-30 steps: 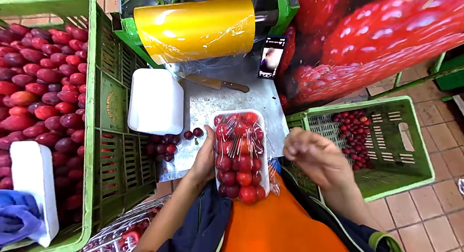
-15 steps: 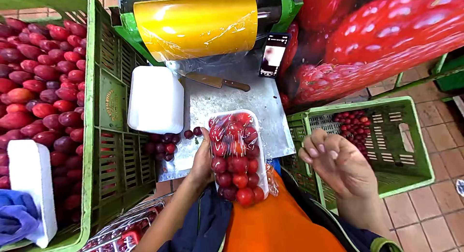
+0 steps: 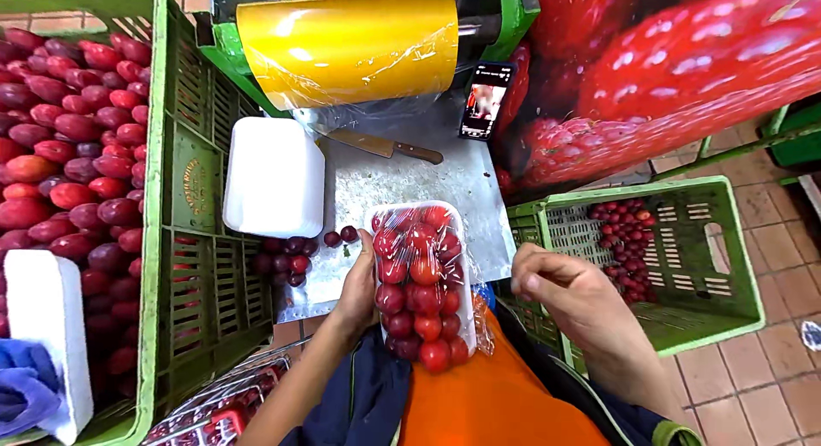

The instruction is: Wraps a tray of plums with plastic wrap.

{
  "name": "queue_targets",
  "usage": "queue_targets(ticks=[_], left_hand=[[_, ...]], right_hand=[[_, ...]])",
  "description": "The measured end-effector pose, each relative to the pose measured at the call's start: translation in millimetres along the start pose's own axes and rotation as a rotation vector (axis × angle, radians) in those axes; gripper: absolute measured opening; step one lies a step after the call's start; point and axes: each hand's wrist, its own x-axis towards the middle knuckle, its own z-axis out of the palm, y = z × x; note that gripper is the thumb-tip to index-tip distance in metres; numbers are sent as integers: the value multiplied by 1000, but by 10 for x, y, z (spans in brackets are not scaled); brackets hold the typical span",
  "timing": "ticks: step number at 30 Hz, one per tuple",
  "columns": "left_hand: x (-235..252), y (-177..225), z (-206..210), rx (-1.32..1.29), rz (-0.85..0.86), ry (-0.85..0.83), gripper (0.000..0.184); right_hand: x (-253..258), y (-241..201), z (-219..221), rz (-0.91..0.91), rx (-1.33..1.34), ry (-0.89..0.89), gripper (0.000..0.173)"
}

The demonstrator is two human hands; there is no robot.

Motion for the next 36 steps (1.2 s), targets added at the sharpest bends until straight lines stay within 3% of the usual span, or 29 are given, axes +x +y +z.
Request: queue_targets(ticks=[2, 4, 7, 14, 28, 36], left_hand=[[18, -10, 16, -10, -7, -27, 59], [37, -2, 17, 8, -7, -47, 60], [9, 18, -30, 67, 10, -33, 58], [35, 38, 16, 18, 10, -74, 60], [30, 48, -5, 46, -19, -92, 64], [64, 11, 39, 111, -59, -72, 66]], right_hand=[[-5, -11, 87, 112, -106, -52, 30], [54, -5, 165, 203, -3, -85, 39], [114, 13, 200, 260, 167, -111, 32], [272, 55, 145, 234, 288, -192, 10], [241, 99, 85, 173, 363, -190, 14], [0, 22, -42, 44, 113, -34, 14]])
